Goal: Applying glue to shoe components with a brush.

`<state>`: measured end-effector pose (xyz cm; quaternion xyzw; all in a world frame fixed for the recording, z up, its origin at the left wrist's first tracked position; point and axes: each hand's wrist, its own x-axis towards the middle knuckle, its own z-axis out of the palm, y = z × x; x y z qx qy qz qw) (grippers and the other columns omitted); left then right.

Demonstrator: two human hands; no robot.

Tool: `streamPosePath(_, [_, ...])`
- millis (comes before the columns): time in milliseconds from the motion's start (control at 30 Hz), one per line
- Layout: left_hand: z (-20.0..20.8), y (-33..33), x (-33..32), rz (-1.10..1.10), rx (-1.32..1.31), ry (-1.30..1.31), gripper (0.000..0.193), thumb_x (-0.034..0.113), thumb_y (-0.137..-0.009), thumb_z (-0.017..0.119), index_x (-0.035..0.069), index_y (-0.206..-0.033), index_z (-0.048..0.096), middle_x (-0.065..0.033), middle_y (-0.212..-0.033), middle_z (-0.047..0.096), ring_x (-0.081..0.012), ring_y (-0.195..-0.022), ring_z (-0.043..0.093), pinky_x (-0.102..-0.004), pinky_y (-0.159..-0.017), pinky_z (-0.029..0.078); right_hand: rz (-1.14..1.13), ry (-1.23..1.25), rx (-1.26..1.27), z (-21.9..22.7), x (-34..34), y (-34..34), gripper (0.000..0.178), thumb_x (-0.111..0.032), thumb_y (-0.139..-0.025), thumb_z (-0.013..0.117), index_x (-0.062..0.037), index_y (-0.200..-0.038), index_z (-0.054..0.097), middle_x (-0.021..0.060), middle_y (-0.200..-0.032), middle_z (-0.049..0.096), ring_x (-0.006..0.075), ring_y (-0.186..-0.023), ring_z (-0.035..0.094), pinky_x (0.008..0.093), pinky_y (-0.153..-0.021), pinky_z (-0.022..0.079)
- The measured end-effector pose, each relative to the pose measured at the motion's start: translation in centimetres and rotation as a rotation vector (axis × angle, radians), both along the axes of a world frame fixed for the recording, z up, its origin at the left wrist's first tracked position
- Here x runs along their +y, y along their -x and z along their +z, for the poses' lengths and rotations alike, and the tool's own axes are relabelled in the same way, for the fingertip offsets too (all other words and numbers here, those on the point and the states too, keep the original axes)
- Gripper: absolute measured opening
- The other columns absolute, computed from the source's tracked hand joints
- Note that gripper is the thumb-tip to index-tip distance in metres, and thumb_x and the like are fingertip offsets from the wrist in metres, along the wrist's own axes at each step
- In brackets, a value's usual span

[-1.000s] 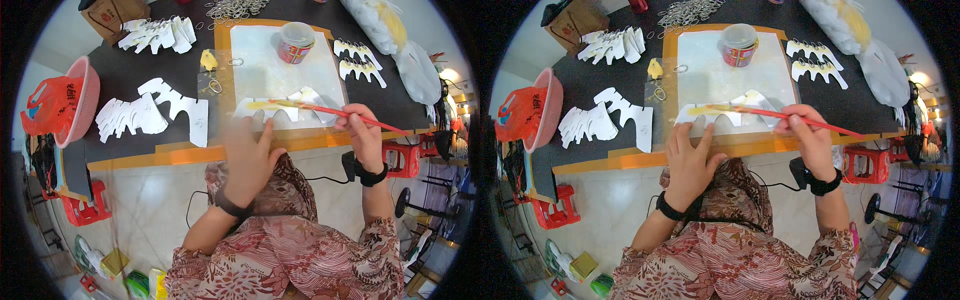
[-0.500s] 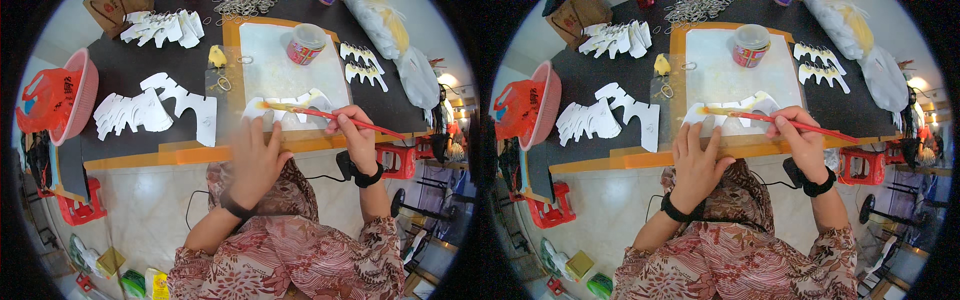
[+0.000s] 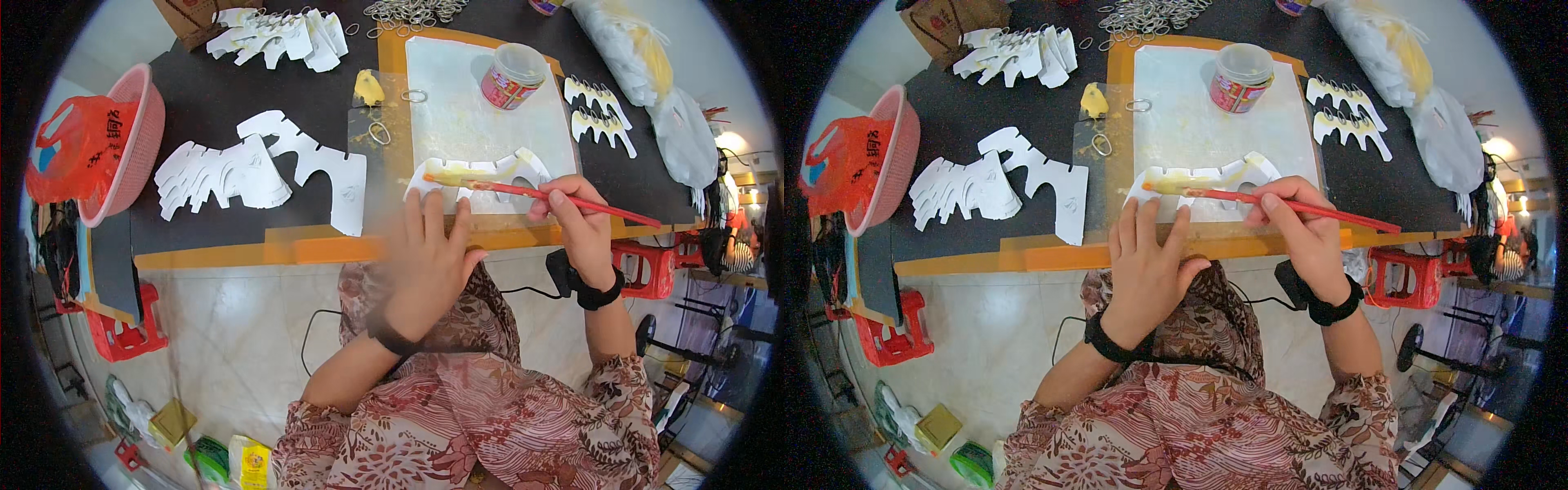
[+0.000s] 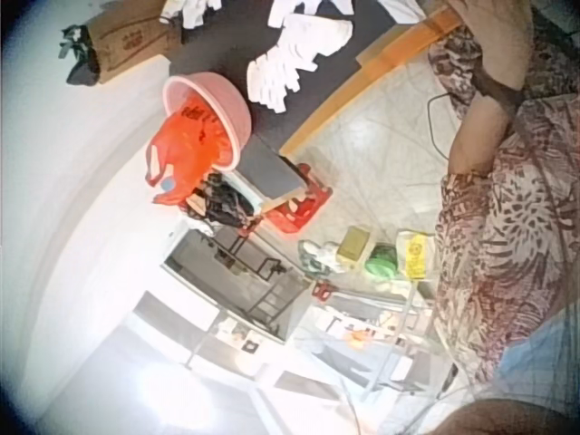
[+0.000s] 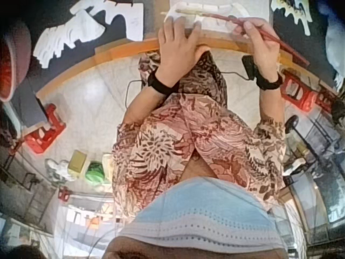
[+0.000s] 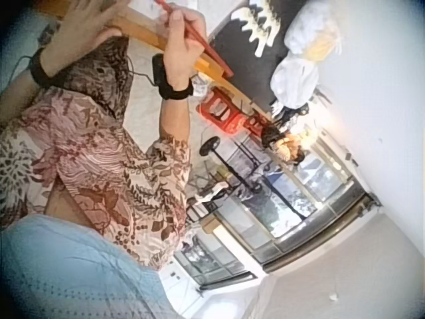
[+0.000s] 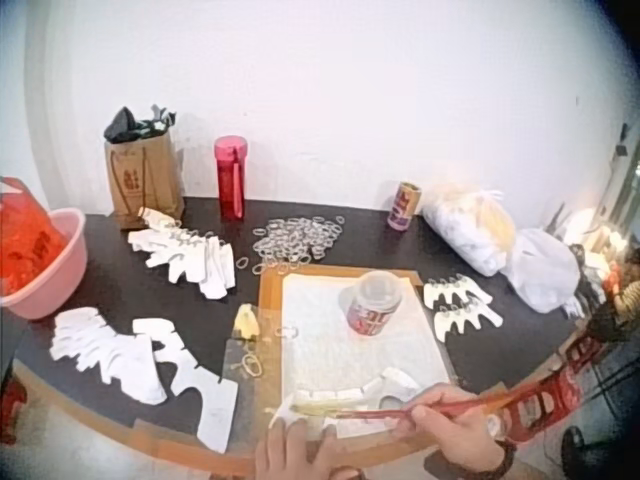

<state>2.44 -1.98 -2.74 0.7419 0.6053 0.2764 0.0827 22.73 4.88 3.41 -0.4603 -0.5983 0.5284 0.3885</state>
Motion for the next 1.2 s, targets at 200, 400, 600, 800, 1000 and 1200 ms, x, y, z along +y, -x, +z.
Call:
streamPosePath(200, [0.0, 0.0, 0.0, -0.009, 0.007, 0.010, 0.068, 0.041, -0.077, 0.073, 0.009, -0.134, 0.053, -0.0223, -0.133, 0.043, -0.0468, -0.126, 0.037, -0.0571, -0.100, 0.033, -0.020, -0.090, -0.076, 0.1, -0.1, 0.6, 0.015, -0.009, -0.099, 0.054, 0.0020, -0.107, 0.061, 0.0077, -0.092, 0.067, 0.0121, -0.085, 0.063, 0.0270, -0.080, 0.051])
streamPosePath(400, [-0.1, 0.0, -0.1, -0.010, 0.004, 0.012, 0.068, 0.040, -0.077, 0.074, 0.009, -0.134, 0.053, -0.0220, -0.133, 0.043, -0.0467, -0.126, 0.037, -0.0568, -0.101, 0.032, -0.026, -0.068, -0.014, 0.3, 0.0, 0.4, 0.015, -0.007, -0.098, 0.055, 0.0025, -0.107, 0.061, 0.0080, -0.092, 0.067, 0.0129, -0.085, 0.064, 0.0273, -0.081, 0.052])
streamPosePath(600, [0.1, -0.1, 0.0, -0.017, 0.010, 0.018, 0.068, 0.040, -0.077, 0.074, 0.008, -0.134, 0.053, -0.0218, -0.133, 0.042, -0.0467, -0.126, 0.037, -0.0565, -0.101, 0.032, -0.018, -0.088, -0.037, 0.6, -0.2, 0.4, 0.014, -0.007, -0.098, 0.055, 0.0025, -0.106, 0.062, 0.0072, -0.090, 0.067, 0.0127, -0.085, 0.065, 0.0269, -0.080, 0.052])
streamPosePath(800, [0.0, -0.1, 0.0, -0.006, 0.034, 0.002, 0.069, 0.040, -0.076, 0.074, 0.009, -0.134, 0.053, -0.0217, -0.133, 0.043, -0.0464, -0.126, 0.037, -0.0563, -0.101, 0.033, -0.044, -0.114, -0.042, 0.8, -0.3, 0.6, 0.013, -0.007, -0.098, 0.056, 0.0025, -0.104, 0.062, 0.0061, -0.088, 0.066, 0.0105, -0.081, 0.062, 0.0251, -0.076, 0.050])
streamPosePath(1000, [0.2, 0.0, -0.1, -0.008, 0.033, 0.011, 0.069, 0.040, -0.077, 0.074, 0.009, -0.134, 0.053, -0.0219, -0.133, 0.044, -0.0461, -0.126, 0.038, -0.0560, -0.101, 0.032, -0.013, -0.121, -0.075, 1.1, -0.2, 1.6, 0.012, -0.006, -0.097, 0.056, 0.0028, -0.102, 0.062, 0.0054, -0.088, 0.066, 0.0102, -0.080, 0.062, 0.0251, -0.077, 0.050])
streamPosePath(1200, [0.0, 0.0, -0.1, -0.019, 0.023, 0.004, 0.068, 0.040, -0.077, 0.074, 0.009, -0.134, 0.053, -0.0223, -0.133, 0.043, -0.0463, -0.125, 0.038, -0.0562, -0.101, 0.033, 0.002, -0.131, -0.075, 1.5, -0.7, 0.5, 0.010, -0.004, -0.096, 0.056, 0.0014, -0.101, 0.063, 0.0049, -0.089, 0.065, 0.0094, -0.082, 0.062, 0.0243, -0.077, 0.050])
